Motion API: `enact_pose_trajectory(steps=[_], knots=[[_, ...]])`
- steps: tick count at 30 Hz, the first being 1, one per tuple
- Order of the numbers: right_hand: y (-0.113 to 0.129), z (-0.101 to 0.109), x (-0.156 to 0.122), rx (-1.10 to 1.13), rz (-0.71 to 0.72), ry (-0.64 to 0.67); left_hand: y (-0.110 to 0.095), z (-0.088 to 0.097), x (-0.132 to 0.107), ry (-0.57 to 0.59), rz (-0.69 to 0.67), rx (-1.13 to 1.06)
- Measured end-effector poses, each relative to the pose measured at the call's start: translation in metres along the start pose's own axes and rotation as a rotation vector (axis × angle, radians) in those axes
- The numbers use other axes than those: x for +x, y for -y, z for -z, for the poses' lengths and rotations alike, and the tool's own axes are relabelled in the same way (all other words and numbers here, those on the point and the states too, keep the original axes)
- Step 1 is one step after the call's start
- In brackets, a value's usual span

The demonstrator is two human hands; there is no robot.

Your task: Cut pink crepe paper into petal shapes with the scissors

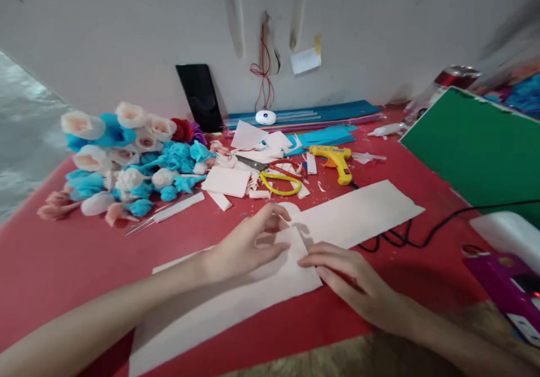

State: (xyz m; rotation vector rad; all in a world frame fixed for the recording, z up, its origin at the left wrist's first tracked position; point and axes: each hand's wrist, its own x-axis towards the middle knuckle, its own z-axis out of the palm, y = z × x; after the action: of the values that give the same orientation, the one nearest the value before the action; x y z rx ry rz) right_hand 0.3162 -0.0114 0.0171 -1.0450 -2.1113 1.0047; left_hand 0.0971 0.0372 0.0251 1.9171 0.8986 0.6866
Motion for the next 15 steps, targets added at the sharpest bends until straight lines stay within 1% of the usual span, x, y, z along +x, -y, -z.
enact_pose_trajectory(steps=[2,3,6,8,10,12,15], knots=[[0.005,0.002,0.004,0.029,-0.006,0.018,-0.006,0.007,0.0,0.043,-0.082,0.022],[0.007,0.002,0.007,0.043,0.008,0.039,-0.009,0.012,0.0,0.087,-0.129,0.05],[0.013,0.001,0.016,0.055,0.102,0.095,-0.018,0.024,0.001,0.268,-0.28,0.163],[0.015,-0.001,0.023,0.013,0.165,0.133,-0.023,0.03,0.002,0.35,-0.371,0.258],[0.016,-0.004,0.029,-0.042,0.209,0.157,-0.026,0.033,0.002,0.385,-0.429,0.353],[0.018,-0.006,0.033,-0.074,0.248,0.158,-0.028,0.034,0.003,0.391,-0.46,0.426],[0.021,-0.006,0.036,-0.102,0.251,0.162,-0.029,0.035,0.004,0.382,-0.496,0.492]])
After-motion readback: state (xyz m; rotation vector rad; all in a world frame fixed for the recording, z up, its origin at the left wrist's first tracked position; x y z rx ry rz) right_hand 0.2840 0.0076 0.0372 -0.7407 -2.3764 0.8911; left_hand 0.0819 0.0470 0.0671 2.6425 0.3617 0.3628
